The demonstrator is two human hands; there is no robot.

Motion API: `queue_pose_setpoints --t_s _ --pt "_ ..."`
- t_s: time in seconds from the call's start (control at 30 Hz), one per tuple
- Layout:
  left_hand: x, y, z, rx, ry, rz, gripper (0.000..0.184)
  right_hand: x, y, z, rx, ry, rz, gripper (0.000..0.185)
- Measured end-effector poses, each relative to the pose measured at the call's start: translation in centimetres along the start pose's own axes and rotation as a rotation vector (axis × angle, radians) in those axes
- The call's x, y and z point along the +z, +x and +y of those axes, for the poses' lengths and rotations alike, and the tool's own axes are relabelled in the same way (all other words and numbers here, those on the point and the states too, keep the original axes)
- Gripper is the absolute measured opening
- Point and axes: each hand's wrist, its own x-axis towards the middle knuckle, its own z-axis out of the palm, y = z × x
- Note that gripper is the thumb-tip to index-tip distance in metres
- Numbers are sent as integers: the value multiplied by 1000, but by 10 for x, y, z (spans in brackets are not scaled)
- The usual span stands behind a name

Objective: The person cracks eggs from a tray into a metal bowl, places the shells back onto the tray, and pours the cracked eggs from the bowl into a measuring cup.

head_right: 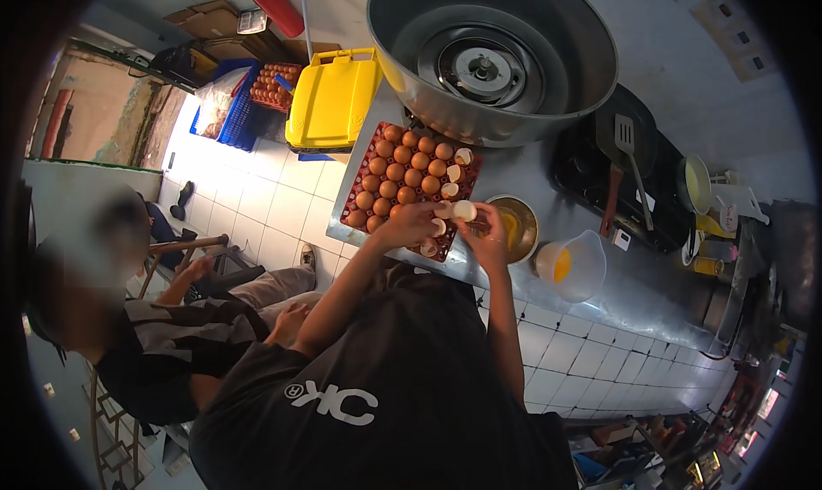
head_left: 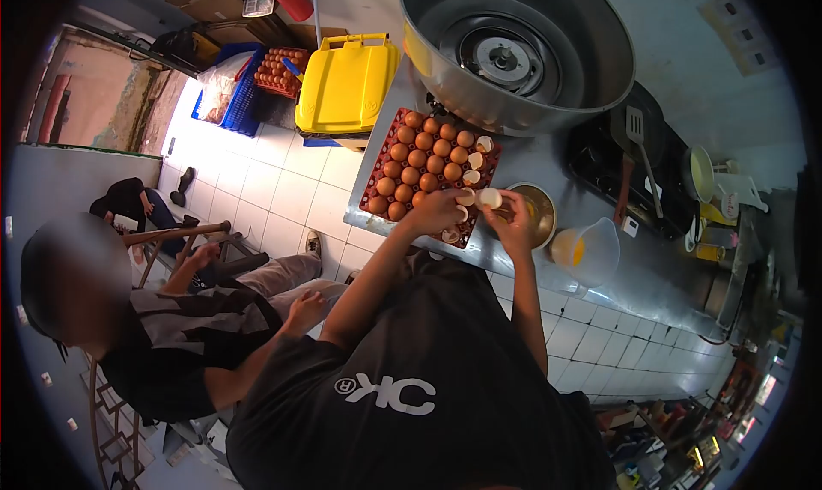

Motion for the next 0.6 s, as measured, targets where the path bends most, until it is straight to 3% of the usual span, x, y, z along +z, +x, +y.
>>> queue_pose_setpoints --t_s 0.07,0.13,0.17,0.23,0.27,0.33,0.43,0.5,0.6 --pt "-22 -23 3 72 230 388 48 22 12 -16 9 -22 -76 43" --pt "-47 -49 0 23 219 620 39 39 16 -32 -68 -547 -252 45" --pt "-60 -60 -7 26 221 619 39 45 17 -28 -70 -547 -249 45" --pt "-78 -79 -20 92 -285 679 37 54 21 -6 -247 -782 -347 49" --pt "-82 -86 -22 103 -283 682 37 57 27 7 -388 -844 -395 53" --pt "-79 -104 -14 63 -552 684 39 61 36 -3 -376 -831 -358 53" --pt "-74 -108 -31 50 -590 682 40 66 60 7 -362 -782 -317 53" --pt "-69 -101 -46 60 -642 658 39 69 76 17 -295 -922 -201 53" --pt "-55 -87 -51 50 -812 601 41 79 88 24 -309 -1145 -245 52"
